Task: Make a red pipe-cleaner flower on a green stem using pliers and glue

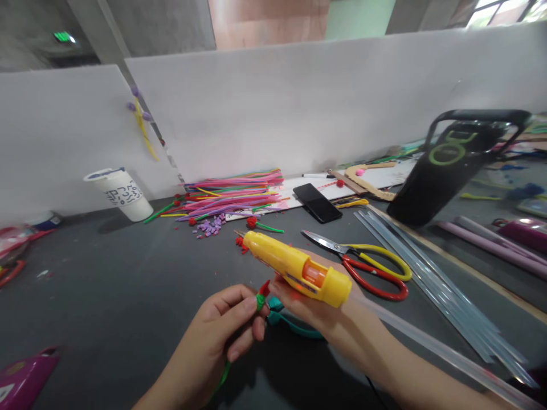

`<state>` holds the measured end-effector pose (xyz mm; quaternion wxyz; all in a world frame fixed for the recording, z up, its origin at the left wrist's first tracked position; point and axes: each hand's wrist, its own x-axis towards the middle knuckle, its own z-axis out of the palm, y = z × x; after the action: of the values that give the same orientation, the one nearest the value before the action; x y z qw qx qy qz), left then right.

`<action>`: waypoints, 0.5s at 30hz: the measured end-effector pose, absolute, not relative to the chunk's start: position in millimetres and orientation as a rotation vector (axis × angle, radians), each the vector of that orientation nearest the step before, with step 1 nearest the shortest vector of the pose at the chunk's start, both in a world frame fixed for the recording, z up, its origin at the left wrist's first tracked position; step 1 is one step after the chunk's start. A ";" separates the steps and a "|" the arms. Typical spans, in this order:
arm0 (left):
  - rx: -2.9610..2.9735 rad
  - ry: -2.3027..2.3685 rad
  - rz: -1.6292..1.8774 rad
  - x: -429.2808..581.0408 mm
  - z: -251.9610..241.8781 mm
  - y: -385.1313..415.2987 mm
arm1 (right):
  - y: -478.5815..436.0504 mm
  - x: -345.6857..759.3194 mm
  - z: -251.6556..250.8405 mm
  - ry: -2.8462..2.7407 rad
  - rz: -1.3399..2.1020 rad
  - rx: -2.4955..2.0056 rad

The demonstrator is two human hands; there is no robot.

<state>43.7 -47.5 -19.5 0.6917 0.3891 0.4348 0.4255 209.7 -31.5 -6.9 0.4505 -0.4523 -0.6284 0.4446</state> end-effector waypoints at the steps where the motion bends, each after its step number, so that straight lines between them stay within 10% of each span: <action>1: 0.869 0.971 0.949 43.7 -19.2 -47.6 | -30.9 209.4 -8.2 -1.558 1.102 -1.114; 15: 0.836 0.938 0.947 42.6 -22.2 -47.0 | -19.6 218.0 7.6 -1.540 1.090 -1.172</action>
<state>42.6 -47.0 -22.2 0.7062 0.3761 0.4220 0.4263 218.0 -19.6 7.6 0.4443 -0.4729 -0.6210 0.4396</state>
